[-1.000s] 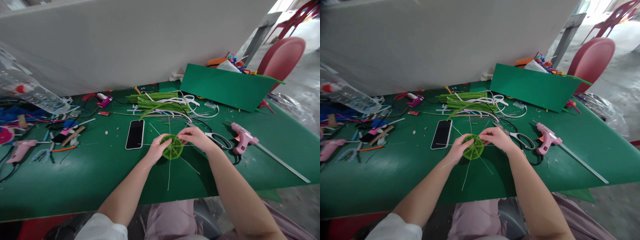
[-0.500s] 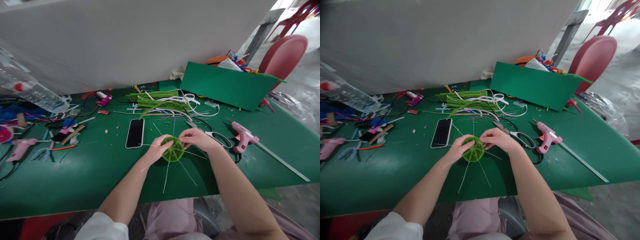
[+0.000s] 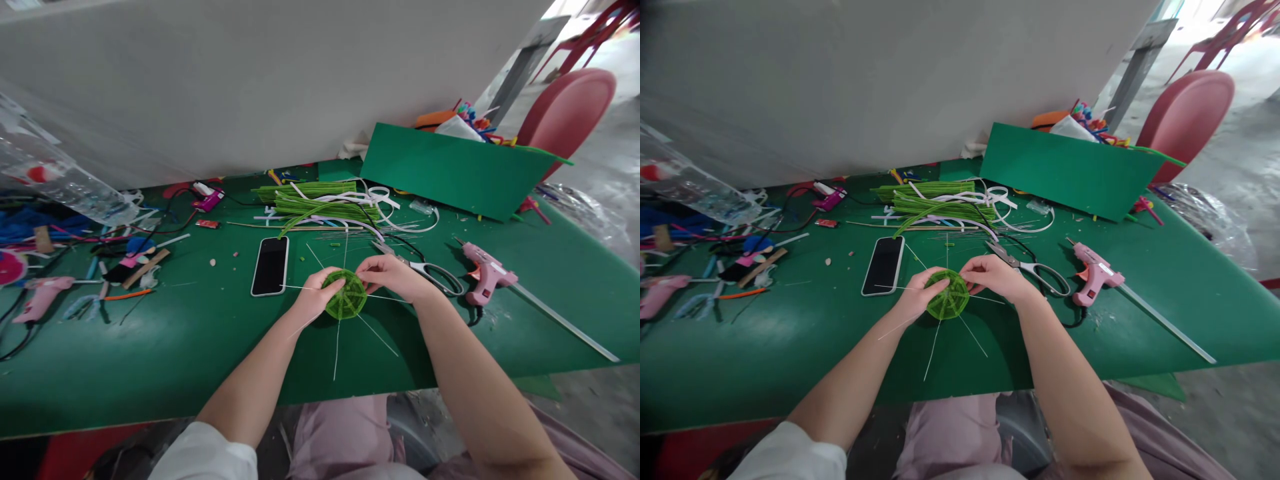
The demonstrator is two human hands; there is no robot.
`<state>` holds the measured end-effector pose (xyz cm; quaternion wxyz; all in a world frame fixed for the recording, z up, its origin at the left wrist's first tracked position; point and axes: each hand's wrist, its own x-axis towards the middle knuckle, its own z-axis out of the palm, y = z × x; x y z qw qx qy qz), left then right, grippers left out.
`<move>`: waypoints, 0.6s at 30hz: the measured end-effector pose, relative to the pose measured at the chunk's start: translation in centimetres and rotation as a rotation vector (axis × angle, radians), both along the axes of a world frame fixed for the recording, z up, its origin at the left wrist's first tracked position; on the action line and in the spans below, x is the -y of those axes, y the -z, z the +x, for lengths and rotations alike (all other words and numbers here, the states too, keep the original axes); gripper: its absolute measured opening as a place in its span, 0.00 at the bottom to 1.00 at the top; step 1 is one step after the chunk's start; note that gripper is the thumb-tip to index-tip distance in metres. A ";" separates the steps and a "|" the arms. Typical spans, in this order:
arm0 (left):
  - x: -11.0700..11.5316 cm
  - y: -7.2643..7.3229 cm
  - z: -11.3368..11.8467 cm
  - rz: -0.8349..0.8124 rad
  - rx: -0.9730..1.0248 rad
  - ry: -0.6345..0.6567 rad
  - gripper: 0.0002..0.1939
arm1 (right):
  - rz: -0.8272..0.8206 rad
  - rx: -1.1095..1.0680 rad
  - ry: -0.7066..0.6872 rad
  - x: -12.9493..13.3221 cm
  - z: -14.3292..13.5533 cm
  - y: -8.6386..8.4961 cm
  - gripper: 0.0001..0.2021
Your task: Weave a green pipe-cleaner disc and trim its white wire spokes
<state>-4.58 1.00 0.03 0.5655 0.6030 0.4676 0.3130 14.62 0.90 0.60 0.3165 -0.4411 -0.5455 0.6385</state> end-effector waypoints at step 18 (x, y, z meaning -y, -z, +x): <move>-0.1 0.2 0.0 0.072 -0.119 0.021 0.13 | 0.105 0.111 0.048 -0.1 -0.1 0.3 0.09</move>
